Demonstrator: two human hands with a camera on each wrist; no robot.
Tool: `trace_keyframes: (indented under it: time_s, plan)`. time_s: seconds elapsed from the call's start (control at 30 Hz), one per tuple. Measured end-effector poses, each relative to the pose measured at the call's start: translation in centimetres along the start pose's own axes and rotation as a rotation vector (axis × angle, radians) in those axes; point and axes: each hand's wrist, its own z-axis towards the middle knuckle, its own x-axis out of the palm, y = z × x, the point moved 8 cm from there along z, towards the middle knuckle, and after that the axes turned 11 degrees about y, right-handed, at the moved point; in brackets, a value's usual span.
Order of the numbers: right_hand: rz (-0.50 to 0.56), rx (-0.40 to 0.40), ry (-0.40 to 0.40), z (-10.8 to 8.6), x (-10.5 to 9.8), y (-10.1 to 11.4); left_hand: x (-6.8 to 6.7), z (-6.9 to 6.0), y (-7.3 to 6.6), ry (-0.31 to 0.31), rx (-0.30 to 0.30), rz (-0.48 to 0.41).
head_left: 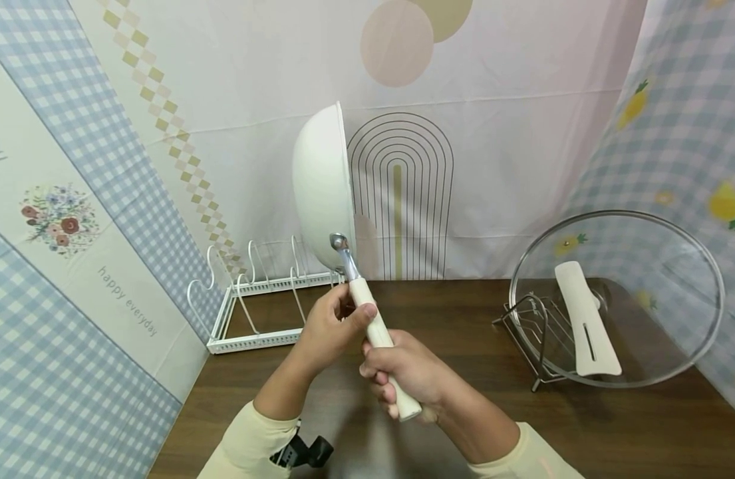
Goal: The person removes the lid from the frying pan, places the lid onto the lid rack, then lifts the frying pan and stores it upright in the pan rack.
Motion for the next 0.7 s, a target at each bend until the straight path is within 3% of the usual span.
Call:
trace_keyframes:
  time_s: [0.37, 0.7]
  plan:
    - [0.022, -0.003, 0.012, 0.1, 0.0, 0.0, -0.1, 0.0, -0.2, -0.017, -0.007, 0.044]
    - [0.014, -0.002, 0.001, 0.1, 0.7, 0.1, -0.3, -0.4, -0.6, -0.012, 0.01, 0.023]
